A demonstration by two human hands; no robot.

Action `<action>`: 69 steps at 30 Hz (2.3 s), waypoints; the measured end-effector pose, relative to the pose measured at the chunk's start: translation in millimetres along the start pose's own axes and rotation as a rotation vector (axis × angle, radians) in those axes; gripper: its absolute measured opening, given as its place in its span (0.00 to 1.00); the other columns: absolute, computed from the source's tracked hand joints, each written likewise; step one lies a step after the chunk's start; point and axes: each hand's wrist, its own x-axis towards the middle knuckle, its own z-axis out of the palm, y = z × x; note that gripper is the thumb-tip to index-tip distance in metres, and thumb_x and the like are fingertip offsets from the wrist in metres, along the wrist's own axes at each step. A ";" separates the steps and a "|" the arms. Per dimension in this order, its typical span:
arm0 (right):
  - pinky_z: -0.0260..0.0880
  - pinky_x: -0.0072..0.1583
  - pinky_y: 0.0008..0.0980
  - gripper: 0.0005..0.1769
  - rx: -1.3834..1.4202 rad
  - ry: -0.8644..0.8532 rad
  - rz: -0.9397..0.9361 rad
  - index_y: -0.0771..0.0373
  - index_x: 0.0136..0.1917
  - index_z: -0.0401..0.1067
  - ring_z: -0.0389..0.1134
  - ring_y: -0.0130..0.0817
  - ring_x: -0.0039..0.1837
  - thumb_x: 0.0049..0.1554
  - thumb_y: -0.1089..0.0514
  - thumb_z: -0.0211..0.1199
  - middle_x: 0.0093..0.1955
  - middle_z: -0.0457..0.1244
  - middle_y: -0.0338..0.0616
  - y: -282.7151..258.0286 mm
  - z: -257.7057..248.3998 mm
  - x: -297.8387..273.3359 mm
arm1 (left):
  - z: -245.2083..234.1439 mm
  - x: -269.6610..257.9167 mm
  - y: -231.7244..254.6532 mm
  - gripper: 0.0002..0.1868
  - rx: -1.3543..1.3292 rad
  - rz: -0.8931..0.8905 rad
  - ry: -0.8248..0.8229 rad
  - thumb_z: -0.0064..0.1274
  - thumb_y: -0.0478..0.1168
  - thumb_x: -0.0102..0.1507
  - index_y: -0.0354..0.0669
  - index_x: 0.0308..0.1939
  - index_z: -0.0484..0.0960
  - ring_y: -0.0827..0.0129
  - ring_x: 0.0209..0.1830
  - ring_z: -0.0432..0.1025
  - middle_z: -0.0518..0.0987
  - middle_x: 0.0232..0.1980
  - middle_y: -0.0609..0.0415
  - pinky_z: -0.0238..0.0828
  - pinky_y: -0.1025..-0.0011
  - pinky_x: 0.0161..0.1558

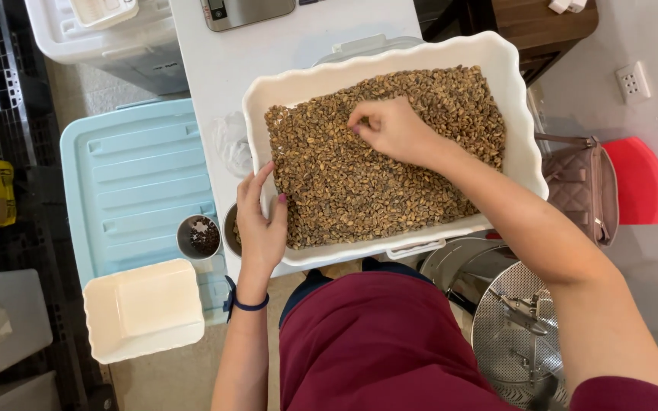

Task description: Sorting through roasted coffee beans in a tray to remove defects

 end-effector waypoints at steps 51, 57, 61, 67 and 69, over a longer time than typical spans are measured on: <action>0.48 0.29 0.17 0.15 0.333 -0.179 0.103 0.61 0.40 0.67 0.48 0.20 0.24 0.59 0.71 0.40 0.23 0.50 0.30 27.0 16.2 2.5 | 3.3 -0.3 -14.3 0.30 -0.070 0.033 0.058 0.46 0.22 0.62 0.45 0.67 0.74 0.33 0.73 0.58 0.67 0.64 0.37 0.53 0.39 0.70; 0.49 0.28 0.20 0.10 0.054 -0.204 0.053 0.72 0.52 0.75 0.50 0.23 0.23 0.60 0.73 0.53 0.22 0.55 0.36 -20.7 13.1 -12.2 | 3.4 -0.1 -13.6 0.29 -0.078 0.028 0.062 0.46 0.22 0.62 0.45 0.66 0.75 0.33 0.72 0.59 0.67 0.64 0.37 0.53 0.39 0.70; 0.51 0.30 0.23 0.10 -0.060 -0.211 0.017 0.68 0.54 0.77 0.48 0.24 0.22 0.59 0.69 0.59 0.18 0.51 0.34 -20.4 17.4 -13.1 | 3.4 0.1 -16.7 0.30 -0.085 0.028 0.055 0.46 0.22 0.62 0.46 0.67 0.74 0.33 0.72 0.59 0.67 0.63 0.37 0.54 0.40 0.70; 0.52 0.30 0.24 0.10 -0.175 -0.221 0.012 0.65 0.54 0.77 0.49 0.25 0.21 0.59 0.68 0.60 0.17 0.54 0.36 -11.8 24.7 -8.3 | 3.6 0.2 -17.9 0.30 -0.067 0.039 0.061 0.46 0.22 0.62 0.47 0.66 0.75 0.36 0.72 0.60 0.68 0.63 0.38 0.56 0.42 0.69; 0.53 0.30 0.27 0.09 -0.244 -0.250 0.008 0.68 0.53 0.76 0.51 0.28 0.21 0.60 0.68 0.59 0.18 0.56 0.39 -7.4 28.2 -6.5 | 3.6 0.4 -17.3 0.30 -0.072 0.042 0.063 0.46 0.22 0.62 0.47 0.66 0.75 0.37 0.73 0.60 0.68 0.63 0.39 0.56 0.42 0.69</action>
